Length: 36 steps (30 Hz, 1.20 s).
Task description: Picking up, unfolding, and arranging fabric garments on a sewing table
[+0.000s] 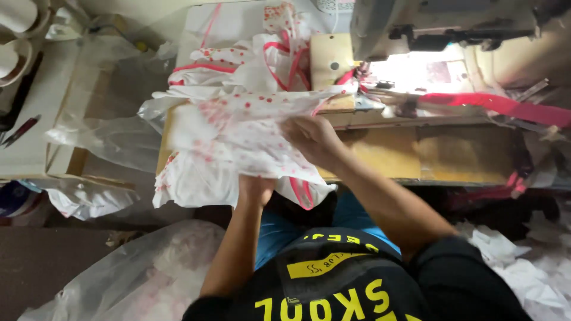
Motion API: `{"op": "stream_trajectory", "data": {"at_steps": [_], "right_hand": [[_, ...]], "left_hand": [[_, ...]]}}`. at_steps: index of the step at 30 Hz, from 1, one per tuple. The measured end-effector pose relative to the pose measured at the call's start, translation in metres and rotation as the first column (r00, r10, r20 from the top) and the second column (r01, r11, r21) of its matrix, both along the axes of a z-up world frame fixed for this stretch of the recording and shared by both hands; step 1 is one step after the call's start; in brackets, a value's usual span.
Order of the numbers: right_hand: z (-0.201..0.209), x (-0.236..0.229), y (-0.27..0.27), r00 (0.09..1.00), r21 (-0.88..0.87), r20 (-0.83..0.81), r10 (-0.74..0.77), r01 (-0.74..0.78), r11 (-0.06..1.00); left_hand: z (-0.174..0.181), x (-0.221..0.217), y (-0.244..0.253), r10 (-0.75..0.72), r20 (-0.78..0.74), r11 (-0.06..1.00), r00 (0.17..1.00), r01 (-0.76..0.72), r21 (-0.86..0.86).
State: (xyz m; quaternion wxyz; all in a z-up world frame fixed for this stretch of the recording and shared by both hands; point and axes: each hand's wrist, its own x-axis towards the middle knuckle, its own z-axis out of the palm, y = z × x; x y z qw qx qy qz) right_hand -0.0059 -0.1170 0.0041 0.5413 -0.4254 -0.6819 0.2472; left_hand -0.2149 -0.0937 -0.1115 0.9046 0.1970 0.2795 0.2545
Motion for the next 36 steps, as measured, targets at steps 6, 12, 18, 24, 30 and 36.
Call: {"op": "stream_trajectory", "data": {"at_steps": [6,12,18,24,30,36], "right_hand": [[-0.076,-0.016,-0.062,0.933,-0.038,0.227,-0.277,0.293,0.955],[-0.121,0.021,-0.048,0.904,-0.344,-0.069,-0.421,0.375,0.861],[-0.061,0.056,-0.074,0.524,-0.458,-0.765,-0.374,-0.035,0.888],[-0.082,0.106,-0.109,0.607,-0.484,-0.728,-0.318,-0.127,0.866],[-0.097,0.142,-0.121,0.615,-0.398,-0.741,-0.270,-0.078,0.914],[-0.089,0.147,-0.113,0.487,-0.442,-0.773,-0.405,0.044,0.896]], "left_hand": [[-0.036,-0.005,0.019,0.450,0.437,0.806,0.779,-0.143,-0.575],[0.021,0.104,0.071,0.575,-0.435,-0.031,0.693,0.550,0.835],[0.116,0.164,0.081,0.152,-0.113,-0.764,0.982,0.189,0.617],[0.106,0.165,0.056,0.642,0.070,-0.708,0.764,0.555,0.436],[0.095,0.196,0.048,0.724,0.121,-0.646,0.679,0.605,0.466],[0.113,0.216,0.053,0.747,0.011,-0.532,0.665,0.587,0.611]]}}
